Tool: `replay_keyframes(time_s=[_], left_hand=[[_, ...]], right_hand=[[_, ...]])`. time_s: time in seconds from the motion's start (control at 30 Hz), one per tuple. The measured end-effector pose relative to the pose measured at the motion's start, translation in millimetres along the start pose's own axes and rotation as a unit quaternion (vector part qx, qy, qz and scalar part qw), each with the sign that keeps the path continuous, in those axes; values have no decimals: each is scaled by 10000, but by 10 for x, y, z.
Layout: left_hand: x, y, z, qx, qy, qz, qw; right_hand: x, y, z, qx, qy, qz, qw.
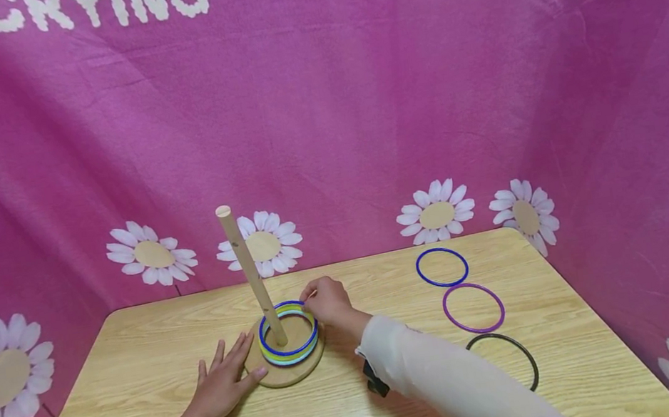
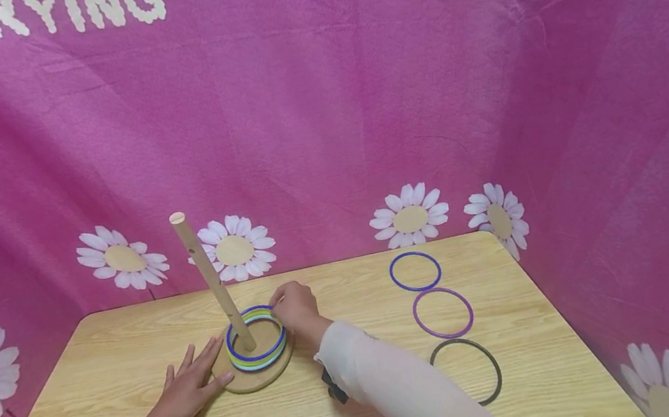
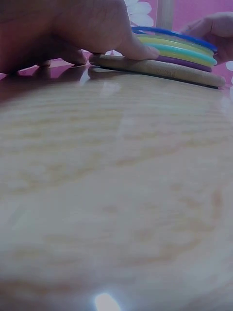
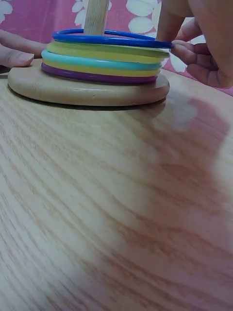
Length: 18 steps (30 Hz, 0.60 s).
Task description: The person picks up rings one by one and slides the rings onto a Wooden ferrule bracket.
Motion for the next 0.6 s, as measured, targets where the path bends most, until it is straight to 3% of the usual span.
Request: replay_keyframes(time_s=[0.6], left_hand=[[16,26,-5,122,-106,-43,9999]], right_hand=[[-33,42,-41,-98,58,171,9998]])
Point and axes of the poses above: each hand's wrist, its own z-axis towards the middle knuckle, its own x-axis out of the back of the hand, y = z × x, the point moved 1 cm from there along z, towards the middle knuckle, and after that the axes turned 4 degrees about -z, right-handed, at the moved point
